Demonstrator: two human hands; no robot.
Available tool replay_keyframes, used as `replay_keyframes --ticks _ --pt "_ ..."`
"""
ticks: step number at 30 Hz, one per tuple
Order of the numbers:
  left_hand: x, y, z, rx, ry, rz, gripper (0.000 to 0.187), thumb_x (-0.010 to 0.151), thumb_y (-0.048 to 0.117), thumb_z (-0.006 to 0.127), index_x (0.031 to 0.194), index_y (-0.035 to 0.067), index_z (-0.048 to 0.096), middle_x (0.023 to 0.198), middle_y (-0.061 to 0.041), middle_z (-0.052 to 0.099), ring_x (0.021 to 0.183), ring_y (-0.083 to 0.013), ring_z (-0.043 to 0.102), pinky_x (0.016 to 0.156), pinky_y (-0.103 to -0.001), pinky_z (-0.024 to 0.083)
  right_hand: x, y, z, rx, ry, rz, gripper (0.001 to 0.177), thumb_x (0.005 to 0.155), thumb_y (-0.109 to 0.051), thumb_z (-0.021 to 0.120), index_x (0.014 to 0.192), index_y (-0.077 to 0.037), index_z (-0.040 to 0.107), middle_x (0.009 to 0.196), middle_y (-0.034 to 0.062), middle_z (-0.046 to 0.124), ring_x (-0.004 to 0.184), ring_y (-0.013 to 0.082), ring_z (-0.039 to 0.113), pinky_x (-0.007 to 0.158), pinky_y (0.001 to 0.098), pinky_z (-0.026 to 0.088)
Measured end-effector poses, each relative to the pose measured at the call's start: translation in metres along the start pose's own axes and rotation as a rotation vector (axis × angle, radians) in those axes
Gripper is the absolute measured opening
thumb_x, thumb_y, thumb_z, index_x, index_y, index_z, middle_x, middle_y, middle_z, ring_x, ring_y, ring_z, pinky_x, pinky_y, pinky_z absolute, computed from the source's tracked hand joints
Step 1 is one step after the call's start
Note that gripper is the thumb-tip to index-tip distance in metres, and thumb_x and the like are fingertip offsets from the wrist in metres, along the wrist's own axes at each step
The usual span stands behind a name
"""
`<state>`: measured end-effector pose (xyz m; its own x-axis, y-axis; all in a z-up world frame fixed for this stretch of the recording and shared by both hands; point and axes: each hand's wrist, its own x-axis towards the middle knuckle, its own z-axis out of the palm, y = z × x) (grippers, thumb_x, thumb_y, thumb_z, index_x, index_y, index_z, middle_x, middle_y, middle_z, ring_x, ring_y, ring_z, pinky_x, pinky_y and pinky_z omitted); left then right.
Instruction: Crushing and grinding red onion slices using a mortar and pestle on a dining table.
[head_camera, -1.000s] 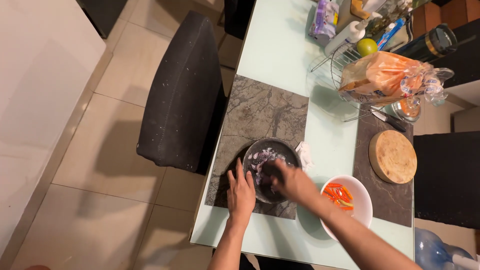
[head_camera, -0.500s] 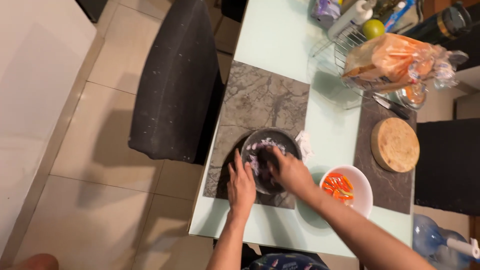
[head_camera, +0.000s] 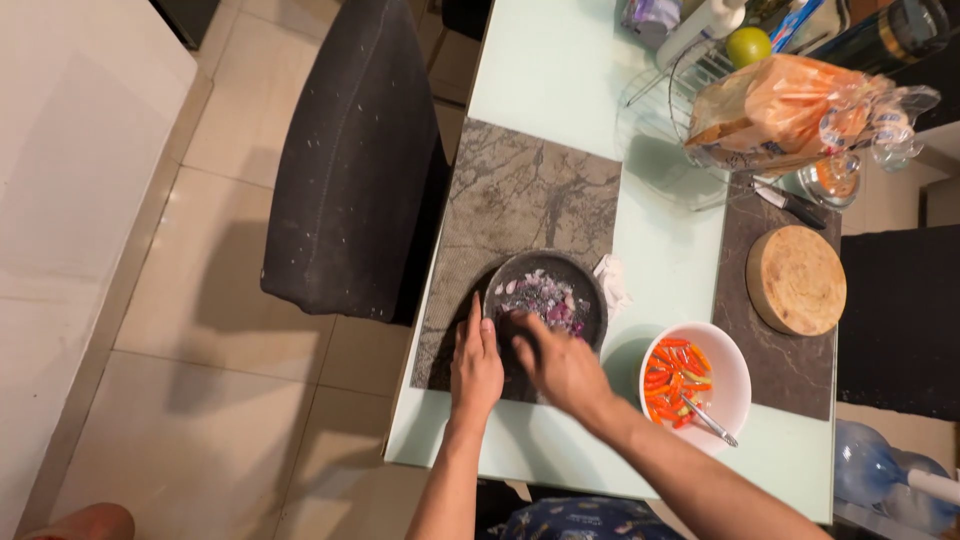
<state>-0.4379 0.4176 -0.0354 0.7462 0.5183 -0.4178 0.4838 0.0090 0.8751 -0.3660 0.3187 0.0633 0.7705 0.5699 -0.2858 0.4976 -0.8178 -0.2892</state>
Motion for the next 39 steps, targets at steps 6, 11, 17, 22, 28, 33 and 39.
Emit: replay_keyframes --ticks 6,11,17,22,28,33,39 --pt "-0.001 0.005 0.002 -0.002 0.048 0.072 0.053 0.109 0.039 0.034 0.159 0.02 0.035 0.146 -0.027 0.049 0.121 -0.0501 0.059 0.093 -0.053 0.054 0.019 0.017 0.005 0.013 0.021 -0.015 0.037 0.097 -0.035 0.061 0.131 -0.023 0.056 0.085 0.0255 0.072 0.072 0.0487 0.069 0.064 0.058 0.055" --pt "-0.002 0.03 -0.007 -0.119 -0.057 -0.127 0.056 0.102 0.042 0.034 0.156 0.026 0.033 0.15 -0.019 0.044 0.11 -0.0434 0.068 0.058 -0.04 0.062 0.035 0.039 0.001 -0.009 0.019 0.049 0.038 0.095 -0.036 0.063 0.131 -0.024 0.057 0.093 0.0278 0.071 0.076 0.0489 0.069 0.066 0.0566 0.056" --pt "-0.002 0.028 -0.009 -0.143 -0.045 -0.096 0.056 0.102 0.043 0.036 0.156 0.027 0.034 0.149 -0.019 0.045 0.11 -0.0434 0.068 0.056 -0.04 0.062 0.029 0.021 -0.023 0.211 -0.091 0.159 0.038 0.097 -0.038 0.059 0.133 -0.025 0.056 0.089 0.0281 0.075 0.082 0.045 0.073 0.077 0.0532 0.057" --pt "0.004 -0.006 0.006 -0.02 0.021 0.069 0.055 0.108 0.041 0.035 0.16 0.023 0.034 0.147 -0.024 0.05 0.116 -0.0487 0.062 0.089 -0.053 0.055 -0.004 -0.002 0.001 0.106 0.074 -0.005 0.037 0.097 -0.035 0.061 0.132 -0.023 0.057 0.097 0.0257 0.073 0.083 0.0469 0.071 0.073 0.0558 0.056" --pt "-0.001 0.008 0.001 -0.018 0.018 0.036 0.054 0.106 0.04 0.035 0.157 0.022 0.034 0.148 -0.024 0.049 0.119 -0.0504 0.058 0.093 -0.055 0.052 -0.015 0.003 0.031 0.042 0.123 0.03 0.042 0.096 -0.033 0.063 0.137 -0.024 0.055 0.106 0.0284 0.067 0.069 0.05 0.068 0.059 0.0568 0.056" --pt "0.003 0.007 0.002 -0.009 0.05 0.062 0.054 0.106 0.038 0.037 0.157 0.02 0.034 0.146 -0.027 0.049 0.119 -0.0513 0.059 0.092 -0.056 0.052 -0.005 0.006 0.037 -0.043 0.166 0.044 0.047 0.094 -0.032 0.064 0.139 -0.028 0.053 0.104 0.031 0.065 0.06 0.0501 0.067 0.051 0.0577 0.055" --pt "0.0 -0.009 0.01 0.025 0.064 0.1 0.054 0.108 0.04 0.037 0.158 0.02 0.034 0.146 -0.033 0.047 0.119 -0.054 0.058 0.094 -0.056 0.052 0.014 0.031 0.027 0.055 0.143 0.006 0.043 0.097 -0.033 0.064 0.137 -0.024 0.054 0.09 0.026 0.069 0.068 0.0497 0.068 0.057 0.0581 0.054"
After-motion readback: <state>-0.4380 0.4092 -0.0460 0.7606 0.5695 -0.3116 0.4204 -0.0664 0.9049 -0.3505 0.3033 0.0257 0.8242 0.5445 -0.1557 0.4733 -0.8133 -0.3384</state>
